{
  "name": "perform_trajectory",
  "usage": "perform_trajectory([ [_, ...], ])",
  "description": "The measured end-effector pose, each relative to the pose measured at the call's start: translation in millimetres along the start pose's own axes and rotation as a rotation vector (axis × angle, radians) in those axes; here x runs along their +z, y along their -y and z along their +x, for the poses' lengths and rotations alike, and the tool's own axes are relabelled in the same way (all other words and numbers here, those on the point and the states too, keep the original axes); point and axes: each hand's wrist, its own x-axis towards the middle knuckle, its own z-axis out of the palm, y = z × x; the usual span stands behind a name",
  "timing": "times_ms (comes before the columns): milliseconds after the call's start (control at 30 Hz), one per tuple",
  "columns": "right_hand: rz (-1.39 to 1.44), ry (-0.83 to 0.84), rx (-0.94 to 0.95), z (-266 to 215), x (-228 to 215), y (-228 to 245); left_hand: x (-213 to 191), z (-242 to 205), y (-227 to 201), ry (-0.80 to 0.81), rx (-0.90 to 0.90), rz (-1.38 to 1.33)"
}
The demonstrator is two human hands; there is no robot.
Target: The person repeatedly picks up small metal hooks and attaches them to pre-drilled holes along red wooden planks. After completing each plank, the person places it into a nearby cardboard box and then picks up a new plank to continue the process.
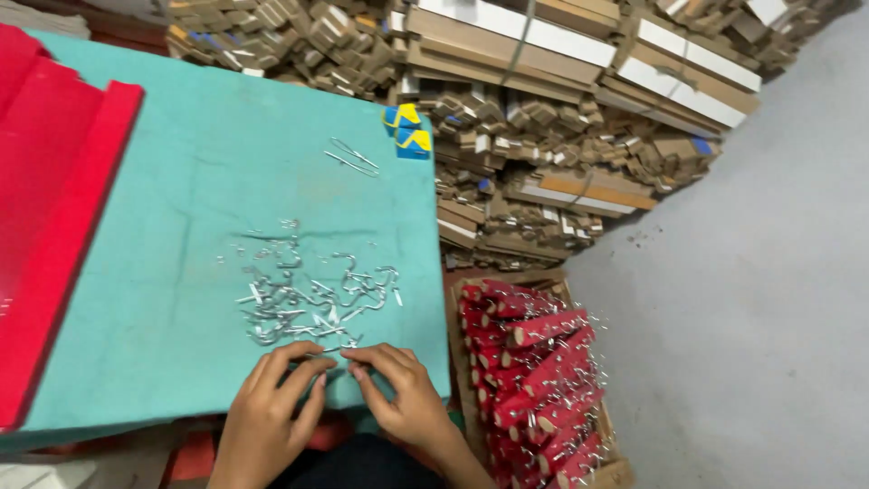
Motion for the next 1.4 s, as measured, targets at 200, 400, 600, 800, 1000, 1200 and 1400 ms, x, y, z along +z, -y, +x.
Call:
perform_trajectory([
  [200, 0.084, 0.047, -0.051, 67.9, 65.8, 34.2, -88.7, 0.8, 92.1, -0.186, -0.204, 0.528],
  [400, 0.106, 0.103, -0.077, 127.8, 131.3, 56.9, -137.4, -7.5, 181.0, -0.158, -0.260, 0.879],
  [600, 0.060, 0.125, 0.186, 182.2, 198.1, 55.5, -133.3, -28.6, 202.6, 0.028, -0.243, 1.029],
  [800, -0.275, 0.173, 0.349, 211.0, 241.1, 66.7, -126.9, -35.9, 226.1, 0.071, -0.086, 0.753],
  [1000, -0.132, 0.052, 0.494, 218.4, 249.8, 82.9, -110.0, -53.5, 243.4, 0.149, 0.065, 0.461],
  [1200, 0.082, 0.045, 0.526, 224.0, 227.7, 89.1, -100.2, -51.4, 228.0, 0.103, 0.035, 0.008],
  [1400, -0.004, 0.191, 0.625, 241.1, 200.9, 97.1, -102.8, -37.4, 203.5, 0.092, 0.038, -0.017],
])
